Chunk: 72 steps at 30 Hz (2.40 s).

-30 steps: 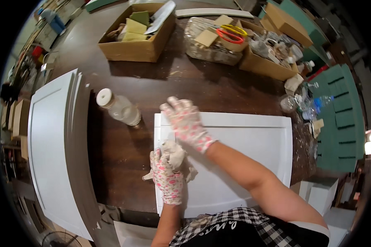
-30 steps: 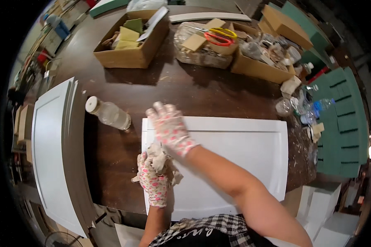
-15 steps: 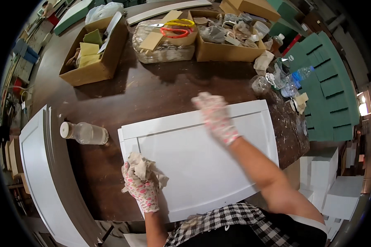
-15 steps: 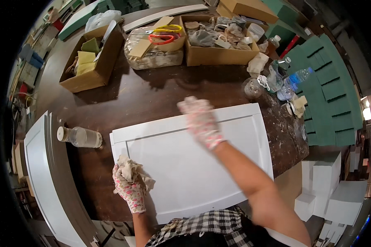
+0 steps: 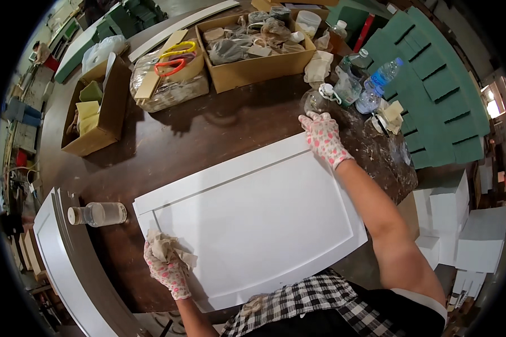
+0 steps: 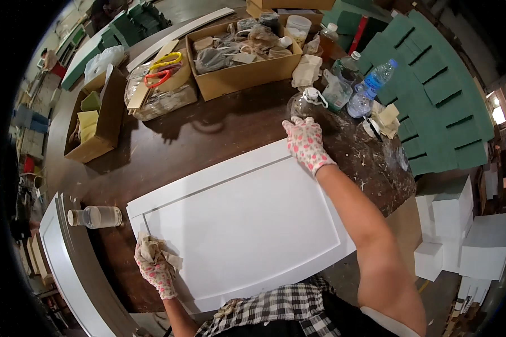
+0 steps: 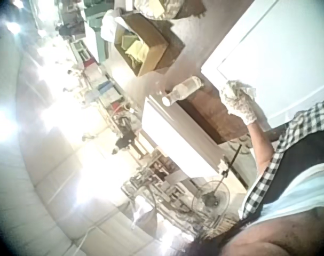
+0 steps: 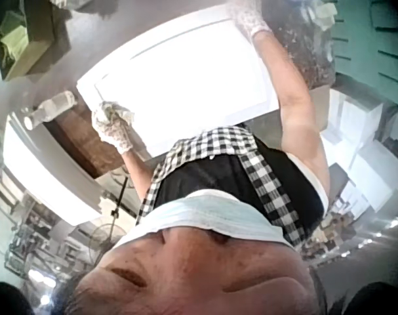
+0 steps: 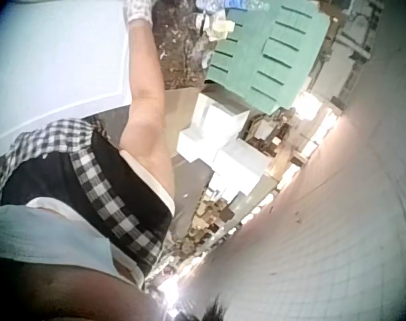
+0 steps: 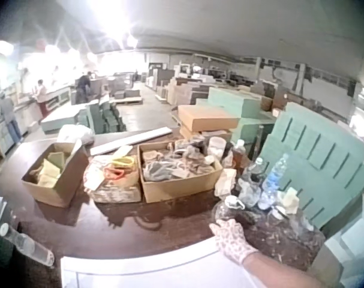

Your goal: The person wipes a white furniture panel with a cloth, then uses a small brush to apply a white substance from a cup into small holes and along the edges of the panel, before wiping the surface again.

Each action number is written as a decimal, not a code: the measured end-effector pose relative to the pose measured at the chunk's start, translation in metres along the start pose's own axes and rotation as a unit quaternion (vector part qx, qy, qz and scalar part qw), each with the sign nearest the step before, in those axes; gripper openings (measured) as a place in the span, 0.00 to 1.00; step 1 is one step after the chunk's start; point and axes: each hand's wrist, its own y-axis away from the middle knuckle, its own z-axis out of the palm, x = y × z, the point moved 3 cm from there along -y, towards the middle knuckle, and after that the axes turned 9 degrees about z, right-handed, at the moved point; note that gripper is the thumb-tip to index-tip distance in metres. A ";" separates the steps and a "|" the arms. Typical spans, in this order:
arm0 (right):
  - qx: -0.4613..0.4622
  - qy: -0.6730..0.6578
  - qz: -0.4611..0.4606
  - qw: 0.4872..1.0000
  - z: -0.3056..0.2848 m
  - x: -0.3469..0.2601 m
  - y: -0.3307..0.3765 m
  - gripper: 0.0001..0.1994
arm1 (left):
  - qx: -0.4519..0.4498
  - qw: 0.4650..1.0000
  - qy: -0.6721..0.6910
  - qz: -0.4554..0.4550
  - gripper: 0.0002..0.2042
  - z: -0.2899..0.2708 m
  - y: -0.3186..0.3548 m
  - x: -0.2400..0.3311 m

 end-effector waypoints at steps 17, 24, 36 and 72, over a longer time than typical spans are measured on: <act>0.013 -0.140 -0.029 0.990 -0.006 0.009 0.028 0.16 | -0.001 0.978 0.207 -0.035 0.21 0.011 0.000 -0.025; 0.007 -0.297 0.049 0.954 0.015 0.109 0.049 0.20 | -0.031 0.941 0.328 -0.071 0.22 0.007 0.002 -0.027; 0.032 -0.539 0.058 0.840 0.024 0.111 0.100 0.22 | -0.057 0.926 0.369 -0.055 0.18 0.012 -0.006 -0.039; 0.054 -0.271 0.052 0.960 -0.035 0.065 0.107 0.20 | 0.009 0.975 0.215 -0.047 0.19 0.007 -0.002 -0.032</act>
